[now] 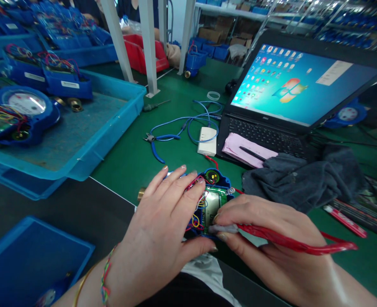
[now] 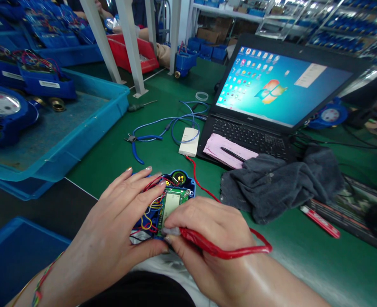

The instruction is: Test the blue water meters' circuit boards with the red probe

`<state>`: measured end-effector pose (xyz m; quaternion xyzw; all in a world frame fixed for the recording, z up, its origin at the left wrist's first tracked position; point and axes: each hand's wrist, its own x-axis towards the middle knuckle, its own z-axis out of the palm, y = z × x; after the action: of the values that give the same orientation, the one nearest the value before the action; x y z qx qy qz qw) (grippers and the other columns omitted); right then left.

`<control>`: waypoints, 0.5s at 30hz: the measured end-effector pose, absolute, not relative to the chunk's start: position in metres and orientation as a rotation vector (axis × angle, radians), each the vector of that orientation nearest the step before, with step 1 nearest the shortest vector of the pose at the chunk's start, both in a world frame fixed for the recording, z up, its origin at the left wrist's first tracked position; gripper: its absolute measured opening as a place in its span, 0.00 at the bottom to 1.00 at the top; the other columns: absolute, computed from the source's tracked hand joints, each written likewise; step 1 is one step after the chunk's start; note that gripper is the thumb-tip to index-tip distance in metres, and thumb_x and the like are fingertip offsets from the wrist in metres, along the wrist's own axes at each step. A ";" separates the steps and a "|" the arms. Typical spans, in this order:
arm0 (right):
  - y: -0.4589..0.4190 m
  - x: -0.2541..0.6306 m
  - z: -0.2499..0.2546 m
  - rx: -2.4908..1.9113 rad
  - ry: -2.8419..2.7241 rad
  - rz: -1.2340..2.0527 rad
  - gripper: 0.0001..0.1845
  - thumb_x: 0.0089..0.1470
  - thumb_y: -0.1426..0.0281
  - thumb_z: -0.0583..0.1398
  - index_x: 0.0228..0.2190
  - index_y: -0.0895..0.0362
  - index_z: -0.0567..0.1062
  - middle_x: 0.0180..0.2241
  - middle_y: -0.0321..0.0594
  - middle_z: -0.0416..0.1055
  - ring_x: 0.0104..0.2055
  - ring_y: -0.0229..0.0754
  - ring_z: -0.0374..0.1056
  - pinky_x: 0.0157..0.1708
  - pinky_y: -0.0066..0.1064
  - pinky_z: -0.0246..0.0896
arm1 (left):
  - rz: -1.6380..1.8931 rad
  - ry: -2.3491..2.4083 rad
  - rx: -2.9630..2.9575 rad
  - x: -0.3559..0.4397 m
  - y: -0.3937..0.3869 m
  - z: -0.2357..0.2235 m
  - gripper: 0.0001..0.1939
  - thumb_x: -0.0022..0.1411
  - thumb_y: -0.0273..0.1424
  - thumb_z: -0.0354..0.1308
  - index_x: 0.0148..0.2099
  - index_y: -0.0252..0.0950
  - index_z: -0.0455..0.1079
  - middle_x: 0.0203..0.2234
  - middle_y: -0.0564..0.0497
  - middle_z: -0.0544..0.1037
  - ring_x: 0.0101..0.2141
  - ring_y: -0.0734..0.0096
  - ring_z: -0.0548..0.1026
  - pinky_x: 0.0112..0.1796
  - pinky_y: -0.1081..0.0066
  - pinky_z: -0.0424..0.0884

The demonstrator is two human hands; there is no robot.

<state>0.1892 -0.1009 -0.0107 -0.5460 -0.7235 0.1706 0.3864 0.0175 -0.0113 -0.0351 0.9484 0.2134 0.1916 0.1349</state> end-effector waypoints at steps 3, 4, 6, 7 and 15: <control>-0.100 0.190 -0.009 -1.395 -1.856 0.422 0.10 0.51 0.81 0.59 0.34 0.56 0.71 0.28 0.37 0.75 0.28 0.37 0.72 0.31 0.28 0.69 | 0.555 0.622 2.744 0.018 -0.011 -0.035 0.36 0.52 0.47 0.62 0.58 0.33 0.59 0.56 0.46 0.66 0.59 0.58 0.59 0.61 0.53 0.52; -0.100 0.190 -0.009 -1.396 -1.866 0.417 0.10 0.51 0.81 0.59 0.34 0.57 0.71 0.28 0.37 0.75 0.28 0.37 0.72 0.31 0.28 0.69 | 0.562 0.620 2.744 0.018 -0.011 -0.035 0.36 0.53 0.47 0.62 0.58 0.33 0.59 0.56 0.46 0.66 0.59 0.58 0.59 0.61 0.54 0.51; -0.100 0.190 -0.008 -1.397 -1.883 0.405 0.10 0.51 0.82 0.59 0.34 0.56 0.71 0.28 0.38 0.75 0.28 0.38 0.72 0.30 0.28 0.70 | 0.566 0.616 2.746 0.018 -0.011 -0.035 0.37 0.53 0.48 0.62 0.58 0.33 0.59 0.56 0.46 0.66 0.59 0.59 0.58 0.61 0.54 0.50; -0.100 0.190 -0.008 -1.398 -1.887 0.402 0.10 0.51 0.82 0.59 0.34 0.56 0.71 0.28 0.38 0.75 0.28 0.38 0.72 0.30 0.28 0.70 | 0.568 0.615 2.748 0.018 -0.012 -0.035 0.37 0.53 0.48 0.62 0.58 0.33 0.59 0.56 0.46 0.66 0.59 0.59 0.58 0.61 0.54 0.50; -0.099 0.191 -0.008 -1.391 -1.925 0.416 0.08 0.52 0.80 0.59 0.33 0.56 0.71 0.28 0.39 0.75 0.29 0.39 0.72 0.30 0.28 0.69 | 0.573 0.623 2.771 0.017 -0.012 -0.036 0.36 0.54 0.48 0.61 0.58 0.33 0.58 0.57 0.46 0.66 0.60 0.60 0.58 0.61 0.56 0.49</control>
<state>0.1910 -0.0985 -0.0076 -0.5388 -0.7458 0.1612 0.3571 0.0171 -0.0120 -0.0360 0.9493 0.2133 0.1962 0.1218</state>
